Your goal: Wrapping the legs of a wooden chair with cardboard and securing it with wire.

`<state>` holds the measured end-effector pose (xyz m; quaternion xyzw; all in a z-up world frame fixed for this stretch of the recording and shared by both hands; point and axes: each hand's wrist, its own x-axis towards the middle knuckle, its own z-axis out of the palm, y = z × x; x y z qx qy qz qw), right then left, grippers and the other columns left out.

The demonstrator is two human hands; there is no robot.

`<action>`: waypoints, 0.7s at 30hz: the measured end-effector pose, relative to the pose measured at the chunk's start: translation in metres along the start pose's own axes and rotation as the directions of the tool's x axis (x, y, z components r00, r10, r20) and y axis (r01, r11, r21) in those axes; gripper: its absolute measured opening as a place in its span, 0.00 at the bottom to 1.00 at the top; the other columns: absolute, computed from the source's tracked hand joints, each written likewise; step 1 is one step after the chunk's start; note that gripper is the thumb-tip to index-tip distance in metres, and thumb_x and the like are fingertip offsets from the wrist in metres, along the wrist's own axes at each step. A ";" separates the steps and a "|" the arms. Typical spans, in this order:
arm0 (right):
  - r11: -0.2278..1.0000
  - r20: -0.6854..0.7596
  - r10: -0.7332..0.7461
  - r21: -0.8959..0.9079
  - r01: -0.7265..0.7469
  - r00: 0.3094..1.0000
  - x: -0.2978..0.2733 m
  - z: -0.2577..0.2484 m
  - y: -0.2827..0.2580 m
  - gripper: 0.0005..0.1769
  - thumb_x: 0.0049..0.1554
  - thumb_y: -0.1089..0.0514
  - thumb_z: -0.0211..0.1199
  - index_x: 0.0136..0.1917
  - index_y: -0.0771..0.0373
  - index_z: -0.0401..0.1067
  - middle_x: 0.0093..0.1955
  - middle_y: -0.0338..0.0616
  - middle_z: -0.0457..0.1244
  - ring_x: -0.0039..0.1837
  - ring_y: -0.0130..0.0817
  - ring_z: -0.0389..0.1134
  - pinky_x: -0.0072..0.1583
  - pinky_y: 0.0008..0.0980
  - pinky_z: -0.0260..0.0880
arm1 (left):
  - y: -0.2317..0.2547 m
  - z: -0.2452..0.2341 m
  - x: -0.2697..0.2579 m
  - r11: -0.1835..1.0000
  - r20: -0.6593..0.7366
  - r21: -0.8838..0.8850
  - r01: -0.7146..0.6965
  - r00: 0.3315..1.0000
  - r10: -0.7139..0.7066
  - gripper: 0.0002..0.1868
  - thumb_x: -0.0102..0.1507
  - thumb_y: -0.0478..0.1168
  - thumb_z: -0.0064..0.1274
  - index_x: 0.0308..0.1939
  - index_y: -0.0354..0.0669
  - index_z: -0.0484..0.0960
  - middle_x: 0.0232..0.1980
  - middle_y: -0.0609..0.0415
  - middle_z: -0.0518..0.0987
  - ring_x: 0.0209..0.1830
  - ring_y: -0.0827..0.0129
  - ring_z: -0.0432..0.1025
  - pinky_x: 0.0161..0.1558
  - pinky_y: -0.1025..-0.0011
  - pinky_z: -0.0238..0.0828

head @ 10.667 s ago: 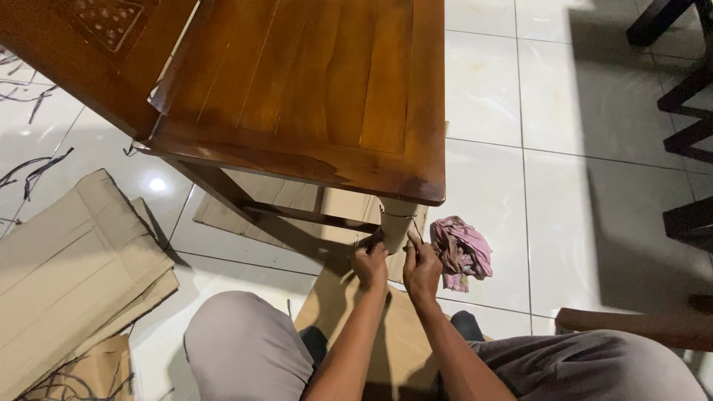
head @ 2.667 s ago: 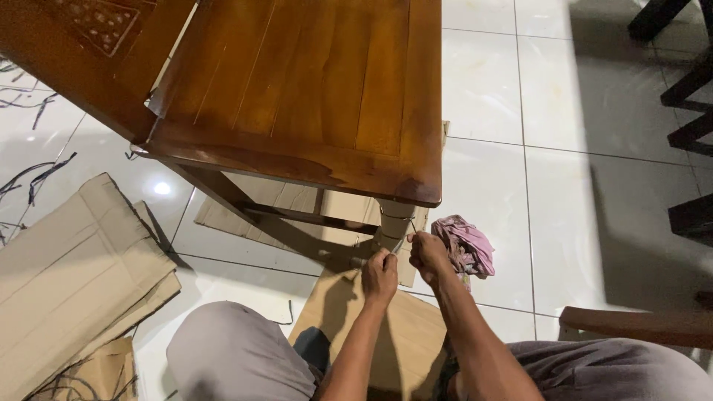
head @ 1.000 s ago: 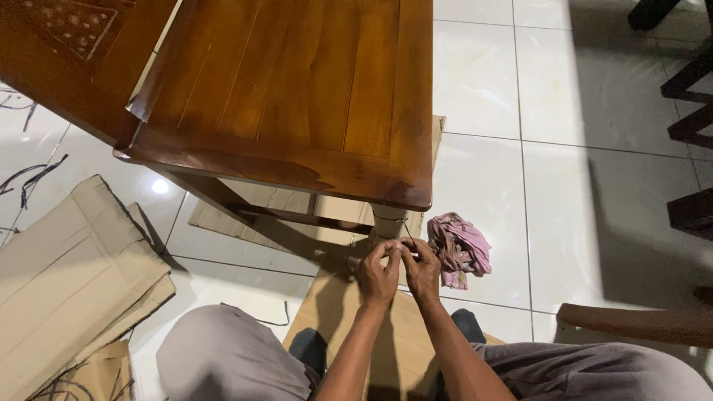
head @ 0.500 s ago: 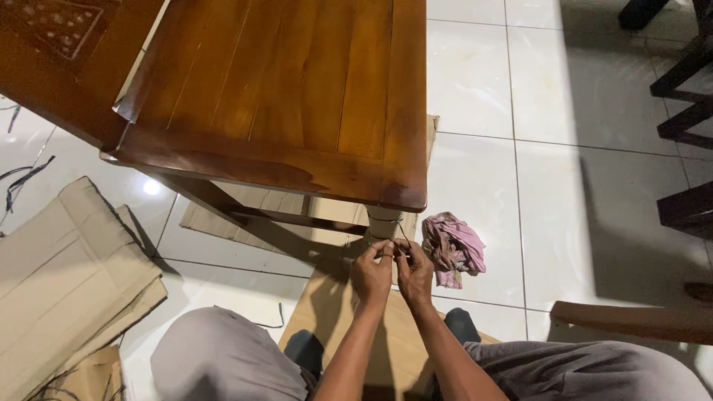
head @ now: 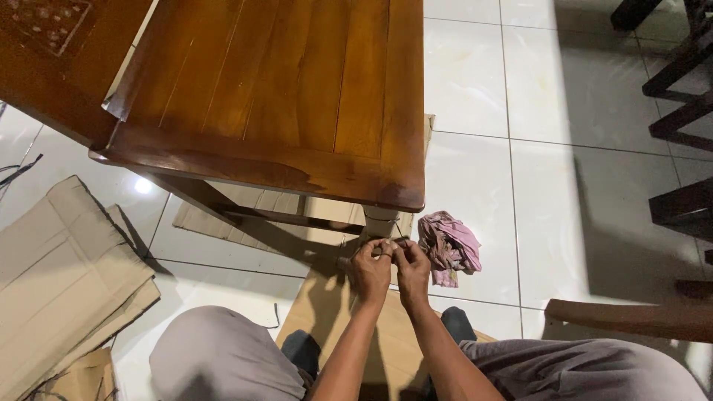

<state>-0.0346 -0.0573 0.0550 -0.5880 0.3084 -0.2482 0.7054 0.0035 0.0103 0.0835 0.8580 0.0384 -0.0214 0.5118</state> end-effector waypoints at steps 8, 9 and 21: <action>0.999 -0.080 0.042 0.019 -0.040 0.996 0.006 0.006 -0.002 0.07 0.60 0.61 0.69 0.51 0.64 0.76 0.34 0.42 0.65 0.38 0.26 0.65 0.44 0.29 0.71 | -0.007 0.007 -0.001 1.000 -0.039 -0.021 -0.019 0.999 0.018 0.09 0.58 0.49 0.58 0.33 0.53 0.90 0.31 0.50 0.86 0.40 0.51 0.82 0.44 0.58 0.77; 0.999 -0.080 0.042 0.019 -0.041 0.996 0.005 0.005 -0.003 0.07 0.60 0.61 0.69 0.51 0.64 0.76 0.34 0.42 0.65 0.38 0.26 0.65 0.44 0.29 0.71 | -0.007 0.006 -0.003 1.000 -0.039 -0.021 -0.019 0.999 0.018 0.09 0.58 0.49 0.58 0.33 0.53 0.90 0.31 0.50 0.86 0.40 0.51 0.82 0.44 0.58 0.77; 0.971 0.060 -0.142 -0.185 0.151 0.988 -0.008 0.000 -0.014 0.08 0.63 0.64 0.61 0.53 0.64 0.79 0.47 0.55 0.72 0.51 0.38 0.73 0.53 0.41 0.76 | -0.018 0.013 -0.007 0.995 -0.058 -0.087 -0.057 0.997 0.052 0.07 0.58 0.46 0.60 0.35 0.51 0.90 0.33 0.48 0.87 0.42 0.52 0.82 0.47 0.58 0.76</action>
